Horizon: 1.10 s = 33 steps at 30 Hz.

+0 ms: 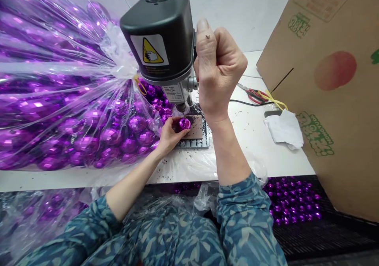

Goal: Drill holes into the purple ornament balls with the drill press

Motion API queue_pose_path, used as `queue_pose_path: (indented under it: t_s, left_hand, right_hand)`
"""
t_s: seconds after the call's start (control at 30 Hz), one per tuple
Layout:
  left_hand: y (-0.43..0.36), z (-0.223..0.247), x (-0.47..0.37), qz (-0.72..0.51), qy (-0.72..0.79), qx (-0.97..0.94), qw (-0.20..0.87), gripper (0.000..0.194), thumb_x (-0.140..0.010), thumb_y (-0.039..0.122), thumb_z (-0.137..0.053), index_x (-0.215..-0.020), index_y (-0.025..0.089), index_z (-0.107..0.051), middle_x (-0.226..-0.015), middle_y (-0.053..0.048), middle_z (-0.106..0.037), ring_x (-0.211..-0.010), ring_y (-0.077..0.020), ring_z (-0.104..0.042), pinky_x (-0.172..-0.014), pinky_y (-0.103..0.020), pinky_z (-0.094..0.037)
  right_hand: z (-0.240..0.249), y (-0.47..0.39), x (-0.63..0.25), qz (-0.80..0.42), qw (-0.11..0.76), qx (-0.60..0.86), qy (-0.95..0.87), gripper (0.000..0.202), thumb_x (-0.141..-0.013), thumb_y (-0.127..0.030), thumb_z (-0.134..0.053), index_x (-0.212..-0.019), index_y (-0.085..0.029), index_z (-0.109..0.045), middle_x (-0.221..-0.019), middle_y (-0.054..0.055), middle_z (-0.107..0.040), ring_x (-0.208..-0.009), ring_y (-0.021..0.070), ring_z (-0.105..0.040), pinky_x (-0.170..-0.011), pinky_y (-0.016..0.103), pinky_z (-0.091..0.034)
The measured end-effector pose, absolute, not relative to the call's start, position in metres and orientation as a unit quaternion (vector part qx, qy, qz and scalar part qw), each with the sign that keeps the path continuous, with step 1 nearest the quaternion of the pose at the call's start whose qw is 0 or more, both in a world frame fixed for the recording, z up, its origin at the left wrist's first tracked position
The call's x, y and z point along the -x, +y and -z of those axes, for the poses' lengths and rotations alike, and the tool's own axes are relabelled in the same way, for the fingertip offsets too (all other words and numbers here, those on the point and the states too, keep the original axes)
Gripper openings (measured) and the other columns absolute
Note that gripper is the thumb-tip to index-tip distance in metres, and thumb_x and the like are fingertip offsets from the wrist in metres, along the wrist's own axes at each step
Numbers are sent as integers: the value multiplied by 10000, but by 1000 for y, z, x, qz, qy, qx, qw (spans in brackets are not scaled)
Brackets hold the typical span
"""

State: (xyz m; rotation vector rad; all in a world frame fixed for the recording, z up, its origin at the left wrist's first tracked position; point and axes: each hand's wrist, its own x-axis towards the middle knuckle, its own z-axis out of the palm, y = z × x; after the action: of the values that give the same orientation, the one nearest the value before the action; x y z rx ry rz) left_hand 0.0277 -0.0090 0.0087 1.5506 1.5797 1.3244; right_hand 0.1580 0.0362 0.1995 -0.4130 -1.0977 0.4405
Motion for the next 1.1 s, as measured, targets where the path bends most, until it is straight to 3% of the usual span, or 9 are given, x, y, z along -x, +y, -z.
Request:
queue_pose_path:
  t_s: [0.23, 0.5, 0.77, 1.1]
  left_hand:
    - [-2, -5, -38, -518, 547, -605, 259, 491, -728, 239, -855, -1173, 200, -651, -1186, -84, -631, -1127, -259, -633, -1009, -433, -528]
    - [-11, 3, -45, -554, 531, -548, 333, 535, -778, 260, -826, -1248, 212, -574, -1239, -94, -671, -1147, -247, -661, -1045, -462, -537]
    - [-8, 8, -44, -564, 522, -542, 340, 555, -769, 262, -838, -1256, 201, -578, -1261, -111, -666, -1186, -259, -652, -1073, -477, -522]
    - [-7, 12, -44, -569, 516, -541, 343, 532, -767, 261, -835, -1240, 203, -599, -1281, -121, -662, -1222, -275, -639, -1085, -486, -507]
  right_hand:
    - [-198, 42, -158, -145, 799, 228, -537, 639, -788, -820, -401, -618, -255, -155, -423, -72, -227, -349, 72, -189, -360, 313, -208]
    - [-196, 38, -159, -163, 813, 187, -526, 602, -802, -667, -612, -577, -252, -238, -417, -78, -272, -345, 75, -205, -382, 310, -205]
    - [-176, 21, -158, -141, 832, 215, -492, 604, -891, -486, -645, -565, -222, -211, -418, -72, -249, -366, 49, -240, -437, 298, -178]
    - [-151, 20, -166, -131, 838, 202, -490, 578, -890, -432, -644, -571, -194, -225, -446, -69, -206, -385, 31, -254, -457, 261, -210]
